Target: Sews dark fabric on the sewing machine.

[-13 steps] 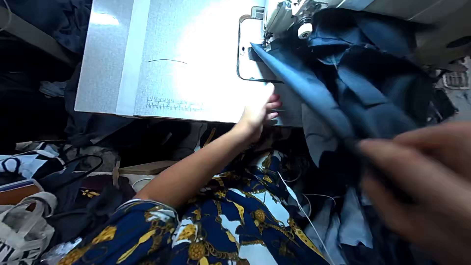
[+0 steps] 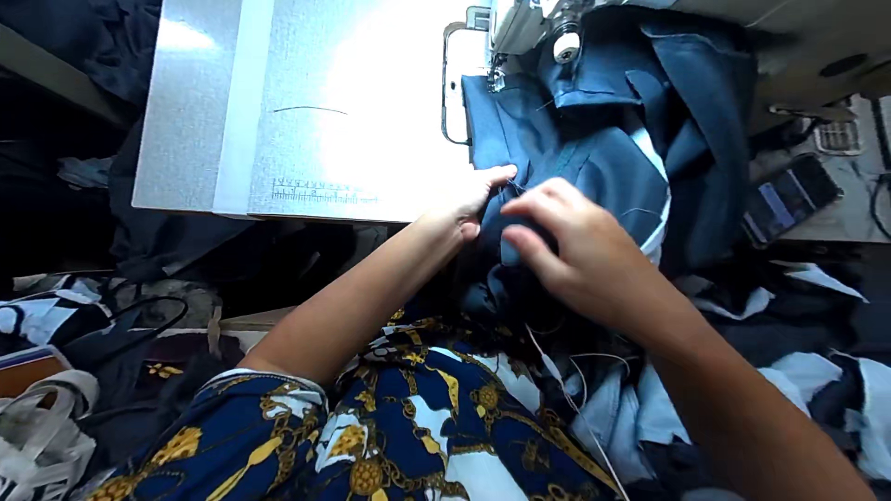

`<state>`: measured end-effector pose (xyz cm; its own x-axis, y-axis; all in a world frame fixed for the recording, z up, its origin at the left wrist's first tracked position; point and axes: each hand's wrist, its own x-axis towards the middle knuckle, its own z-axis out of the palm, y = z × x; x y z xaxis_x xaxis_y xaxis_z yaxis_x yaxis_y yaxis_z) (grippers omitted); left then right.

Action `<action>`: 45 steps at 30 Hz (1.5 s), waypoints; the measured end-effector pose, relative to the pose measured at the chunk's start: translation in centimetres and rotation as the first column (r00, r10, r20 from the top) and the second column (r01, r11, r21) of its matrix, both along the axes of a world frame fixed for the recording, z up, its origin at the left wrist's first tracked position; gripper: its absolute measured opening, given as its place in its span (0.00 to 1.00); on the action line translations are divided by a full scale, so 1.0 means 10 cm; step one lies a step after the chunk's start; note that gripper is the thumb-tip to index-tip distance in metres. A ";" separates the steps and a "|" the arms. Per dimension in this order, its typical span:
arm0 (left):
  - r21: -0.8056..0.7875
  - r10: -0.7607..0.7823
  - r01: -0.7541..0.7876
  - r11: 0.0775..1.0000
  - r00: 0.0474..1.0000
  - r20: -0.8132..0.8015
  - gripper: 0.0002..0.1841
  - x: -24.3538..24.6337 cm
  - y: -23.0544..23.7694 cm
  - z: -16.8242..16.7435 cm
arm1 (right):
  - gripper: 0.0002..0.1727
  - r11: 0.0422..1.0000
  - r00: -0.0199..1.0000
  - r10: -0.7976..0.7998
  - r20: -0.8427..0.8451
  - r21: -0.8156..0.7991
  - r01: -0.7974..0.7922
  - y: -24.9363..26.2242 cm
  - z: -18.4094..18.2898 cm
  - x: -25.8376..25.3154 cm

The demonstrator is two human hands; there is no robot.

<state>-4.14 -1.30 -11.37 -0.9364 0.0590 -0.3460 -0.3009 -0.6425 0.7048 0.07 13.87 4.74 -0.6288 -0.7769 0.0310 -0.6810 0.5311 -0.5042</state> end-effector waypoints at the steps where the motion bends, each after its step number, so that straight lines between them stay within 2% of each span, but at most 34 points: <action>1: -0.020 0.017 -0.017 1.000 1.000 -0.002 0.31 0.06 0.00 0.11 | 0.18 0.994 0.996 -0.085 0.029 -0.069 0.086 -0.07 -0.06 -0.10; 3: -0.161 0.081 -0.060 0.985 0.988 0.132 0.14 0.24 0.03 0.64 | 0.17 0.969 0.978 -0.207 0.039 -0.133 0.210 -0.22 -0.21 -0.25; 5: -0.259 0.124 -0.063 0.964 0.966 0.226 0.13 0.35 0.02 0.89 | 0.20 0.955 0.959 -0.282 -0.013 -0.095 0.280 -0.34 -0.40 -0.37; 7: -0.334 0.125 -0.039 0.942 0.962 0.241 0.15 0.44 -0.01 0.84 | 0.23 0.940 0.941 -0.329 -0.076 0.065 0.334 -0.43 -0.54 -0.45; 10: -0.368 0.034 0.060 0.928 0.969 0.244 0.15 0.61 -0.02 0.71 | 0.30 0.881 0.935 -0.337 -0.110 0.314 0.355 -0.50 -0.62 -0.50; 13: -0.379 0.005 0.070 0.923 0.981 0.194 0.10 0.80 0.05 0.65 | 0.34 0.838 0.946 -0.295 -0.135 0.438 0.324 -0.53 -0.68 -0.52; 16: -0.390 0.022 0.059 0.919 0.980 0.199 0.06 0.87 0.09 0.67 | 0.33 0.835 0.952 -0.250 -0.178 0.458 0.305 -0.53 -0.74 -0.53; 20: -0.383 0.005 0.073 0.921 0.980 0.199 0.08 0.93 0.05 0.71 | 0.31 0.889 0.965 -0.209 -0.161 0.380 0.256 -0.51 -0.74 -0.56; 23: -0.394 0.004 0.103 0.913 0.965 0.262 0.05 0.91 0.04 0.71 | 0.29 0.903 0.967 -0.192 -0.168 0.355 0.241 -0.48 -0.77 -0.55; 26: -0.398 -0.017 0.160 0.903 0.940 0.340 0.04 0.89 0.04 0.68 | 0.29 0.914 0.952 -0.172 -0.251 0.320 0.250 -0.46 -0.85 -0.54; 28: -0.392 -0.058 0.217 0.894 0.923 0.380 0.07 0.90 0.03 0.65 | 0.31 0.891 0.954 -0.159 -0.255 0.378 0.250 -0.48 -0.83 -0.53; 29: -0.406 -0.133 0.300 0.863 0.912 0.389 0.08 0.91 -0.01 0.62 | 0.31 0.881 0.952 -0.153 -0.264 0.399 0.253 -0.49 -0.82 -0.52; 30: -0.449 -0.268 0.436 0.780 0.881 0.391 0.10 0.90 -0.10 0.60 | 0.31 0.876 0.947 -0.151 -0.284 0.406 0.262 -0.49 -0.83 -0.51; 31: -0.523 -0.432 0.593 0.612 0.805 0.407 0.12 0.87 -0.23 0.61 | 0.31 0.873 0.941 -0.147 -0.304 0.407 0.268 -0.49 -0.84 -0.50; 32: -0.621 -0.554 0.682 0.386 0.710 0.436 0.16 0.80 -0.35 0.67 | 0.31 0.871 0.938 -0.138 -0.319 0.412 0.269 -0.49 -0.86 -0.49; 33: -0.706 -0.604 0.685 0.179 0.643 0.470 0.19 0.73 -0.46 0.77 | 0.30 0.878 0.929 -0.127 -0.348 0.396 0.268 -0.48 -0.89 -0.49; 34: -0.779 -0.609 0.626 0.040 0.633 0.478 0.20 0.65 -0.54 0.90 | 0.29 0.890 0.918 -0.111 -0.380 0.372 0.262 -0.48 -0.92 -0.49; 35: -0.850 -0.585 0.525 -0.034 0.679 0.442 0.20 0.55 -0.61 1.01 | 0.28 0.901 0.909 -0.091 -0.406 0.354 0.248 -0.48 -0.95 -0.48; 36: -0.921 -0.542 0.383 -0.067 0.761 0.356 0.19 0.43 -0.64 1.09 | 0.27 0.905 0.908 -0.070 -0.412 0.356 0.231 -0.49 -0.96 -0.48; 37: -0.979 -0.497 0.184 -0.089 0.844 0.203 0.17 0.27 -0.65 1.08 | 0.25 0.915 0.909 -0.058 -0.413 0.341 0.214 -0.49 -0.97 -0.48; 38: -0.991 -0.477 -0.048 -0.123 0.879 0.017 0.16 0.07 -0.66 0.99 | 0.23 0.935 0.902 -0.059 -0.427 0.293 0.200 -0.48 -1.00 -0.48; 39: -0.964 -0.489 -0.232 -0.134 0.861 -0.139 0.16 -0.14 -0.67 0.85 | 0.23 0.949 0.898 -0.062 -0.435 0.253 0.188 -0.47 -1.03 -0.49; 40: -0.929 -0.524 -0.346 -0.132 0.820 -0.231 0.17 -0.31 -0.70 0.72 | 0.24 0.957 0.906 -0.067 -0.419 0.229 0.177 -0.44 -1.05 -0.51; 42: -0.898 -0.581 -0.422 -0.128 0.766 -0.277 0.16 -0.50 -0.71 0.55 | 0.25 0.970 0.911 -0.086 -0.403 0.174 0.168 -0.36 -1.08 -0.55; 45: -0.920 -0.569 -0.362 -0.149 0.793 -0.219 0.17 -0.49 -0.67 0.47 | 0.27 0.972 0.912 -0.093 -0.400 0.161 0.170 -0.26 -1.11 -0.60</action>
<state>-9.08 -7.98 -6.66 -0.9333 0.2442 0.2632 0.3400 0.8368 0.4291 -5.93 11.22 -6.37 -0.6934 -0.7038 0.1545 -0.7195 0.6877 -0.0966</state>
